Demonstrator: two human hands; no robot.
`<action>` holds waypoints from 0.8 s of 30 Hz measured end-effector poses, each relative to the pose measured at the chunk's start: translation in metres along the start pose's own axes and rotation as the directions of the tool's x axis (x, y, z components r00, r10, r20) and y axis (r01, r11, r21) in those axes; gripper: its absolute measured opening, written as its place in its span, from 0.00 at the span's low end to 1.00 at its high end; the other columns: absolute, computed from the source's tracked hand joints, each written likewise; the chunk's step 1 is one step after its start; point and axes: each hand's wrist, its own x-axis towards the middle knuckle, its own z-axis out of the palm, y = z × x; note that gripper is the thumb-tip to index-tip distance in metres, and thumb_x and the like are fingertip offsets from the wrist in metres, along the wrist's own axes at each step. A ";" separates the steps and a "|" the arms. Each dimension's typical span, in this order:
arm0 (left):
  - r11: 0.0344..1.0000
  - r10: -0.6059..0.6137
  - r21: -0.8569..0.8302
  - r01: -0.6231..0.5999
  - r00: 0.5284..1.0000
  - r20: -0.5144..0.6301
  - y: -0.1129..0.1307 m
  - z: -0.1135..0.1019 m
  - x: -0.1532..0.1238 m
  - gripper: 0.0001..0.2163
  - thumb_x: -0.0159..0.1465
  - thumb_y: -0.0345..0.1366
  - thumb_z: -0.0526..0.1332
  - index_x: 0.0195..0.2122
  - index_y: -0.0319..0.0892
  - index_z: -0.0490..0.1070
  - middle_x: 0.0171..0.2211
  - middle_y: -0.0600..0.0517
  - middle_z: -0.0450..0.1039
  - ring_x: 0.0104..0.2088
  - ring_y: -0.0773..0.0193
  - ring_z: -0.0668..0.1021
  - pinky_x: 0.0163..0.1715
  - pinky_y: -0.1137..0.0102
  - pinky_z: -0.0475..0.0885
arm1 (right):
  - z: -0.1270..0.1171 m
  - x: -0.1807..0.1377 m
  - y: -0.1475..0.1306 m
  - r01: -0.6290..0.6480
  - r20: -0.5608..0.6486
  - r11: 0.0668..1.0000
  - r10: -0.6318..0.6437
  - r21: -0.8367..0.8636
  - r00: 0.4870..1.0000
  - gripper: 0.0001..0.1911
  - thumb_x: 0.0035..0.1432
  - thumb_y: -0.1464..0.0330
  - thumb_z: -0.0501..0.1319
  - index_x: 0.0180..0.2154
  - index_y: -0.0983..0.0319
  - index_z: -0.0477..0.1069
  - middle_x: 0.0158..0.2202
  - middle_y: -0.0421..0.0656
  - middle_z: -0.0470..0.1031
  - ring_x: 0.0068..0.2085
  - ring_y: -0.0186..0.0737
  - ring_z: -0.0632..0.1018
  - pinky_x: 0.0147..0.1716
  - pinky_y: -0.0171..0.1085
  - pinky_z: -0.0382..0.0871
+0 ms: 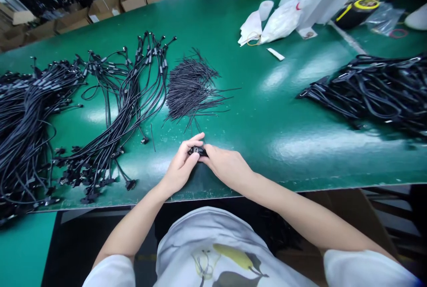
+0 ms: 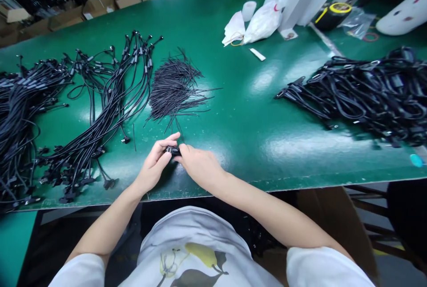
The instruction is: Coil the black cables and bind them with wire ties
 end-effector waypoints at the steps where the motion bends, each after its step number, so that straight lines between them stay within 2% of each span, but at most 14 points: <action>1: 1.000 -0.004 -0.001 0.004 1.000 -0.011 0.000 0.001 0.001 0.14 0.69 0.37 0.54 0.54 0.44 0.65 0.65 0.44 0.58 0.65 0.55 0.60 0.64 0.56 0.54 | 0.001 0.000 0.000 -0.001 -0.037 1.000 0.001 -0.023 0.999 0.17 0.68 0.58 0.48 0.45 0.63 0.65 0.38 0.46 0.77 0.35 0.41 0.79 0.26 0.35 0.57; 5: 0.998 0.055 -0.029 -0.055 0.998 0.016 -0.002 0.004 0.003 0.22 0.69 0.38 0.53 0.64 0.48 0.54 0.67 0.46 0.52 0.67 0.56 0.57 0.65 0.57 0.53 | 0.005 0.000 -0.003 0.016 -0.165 0.995 -0.033 -0.100 0.986 0.21 0.69 0.56 0.44 0.41 0.64 0.67 0.33 0.46 0.76 0.31 0.38 0.78 0.26 0.36 0.55; 10: 0.999 0.033 0.021 -0.034 0.996 0.081 -0.002 0.002 0.000 0.25 0.70 0.40 0.51 0.67 0.51 0.49 0.70 0.50 0.43 0.69 0.57 0.49 0.67 0.58 0.50 | 0.009 -0.002 -0.001 0.082 -0.180 0.987 -0.106 -0.139 0.978 0.23 0.70 0.59 0.40 0.36 0.63 0.67 0.29 0.45 0.75 0.28 0.37 0.76 0.25 0.37 0.53; 14: 0.998 0.045 0.046 -0.048 0.996 0.074 -0.002 0.001 0.000 0.25 0.70 0.38 0.51 0.67 0.51 0.48 0.69 0.48 0.46 0.68 0.56 0.53 0.66 0.57 0.52 | 0.009 -0.002 0.004 0.067 -0.172 0.994 -0.081 -0.088 0.982 0.22 0.70 0.57 0.42 0.38 0.63 0.68 0.32 0.45 0.77 0.31 0.37 0.77 0.26 0.36 0.54; 17: 0.973 0.086 0.204 -0.104 0.992 0.095 -0.005 0.003 0.000 0.26 0.70 0.37 0.51 0.68 0.52 0.45 0.69 0.47 0.48 0.67 0.55 0.58 0.66 0.56 0.53 | 0.009 -0.005 0.001 0.032 -0.096 0.999 -0.035 -0.032 0.995 0.20 0.69 0.56 0.45 0.41 0.63 0.67 0.37 0.47 0.78 0.35 0.37 0.78 0.27 0.34 0.55; 20: 0.905 0.051 0.412 -0.103 0.989 0.135 -0.006 0.003 -0.003 0.26 0.70 0.37 0.49 0.68 0.52 0.43 0.69 0.48 0.48 0.67 0.56 0.57 0.66 0.56 0.53 | 0.002 -0.007 0.005 0.053 -0.031 0.998 -0.055 -0.036 0.998 0.20 0.68 0.55 0.46 0.42 0.63 0.67 0.36 0.46 0.79 0.36 0.38 0.79 0.27 0.33 0.57; 22: 0.858 0.022 0.508 -0.082 0.992 0.122 -0.005 -0.003 -0.010 0.27 0.70 0.39 0.49 0.68 0.53 0.43 0.70 0.49 0.45 0.67 0.56 0.55 0.64 0.56 0.57 | -0.012 -0.006 0.027 -0.025 -0.058 0.997 0.022 -0.066 0.998 0.21 0.67 0.54 0.47 0.41 0.62 0.68 0.34 0.45 0.78 0.35 0.38 0.79 0.27 0.33 0.57; 23: 0.818 0.027 0.570 -0.082 0.994 0.104 -0.005 -0.010 -0.015 0.26 0.70 0.39 0.50 0.68 0.54 0.44 0.70 0.50 0.44 0.68 0.55 0.54 0.64 0.55 0.57 | -0.023 -0.007 0.047 -0.130 -0.107 0.987 0.120 -0.095 0.987 0.21 0.67 0.53 0.47 0.41 0.62 0.68 0.34 0.45 0.78 0.35 0.38 0.78 0.27 0.33 0.58; 24: 0.767 0.042 0.637 -0.078 0.997 0.071 -0.005 -0.019 -0.020 0.25 0.69 0.40 0.50 0.67 0.55 0.47 0.69 0.51 0.45 0.67 0.55 0.55 0.64 0.53 0.56 | -0.039 -0.010 0.072 -0.280 -0.185 0.951 0.254 -0.129 0.949 0.21 0.67 0.53 0.48 0.41 0.62 0.69 0.34 0.45 0.78 0.35 0.38 0.78 0.27 0.33 0.59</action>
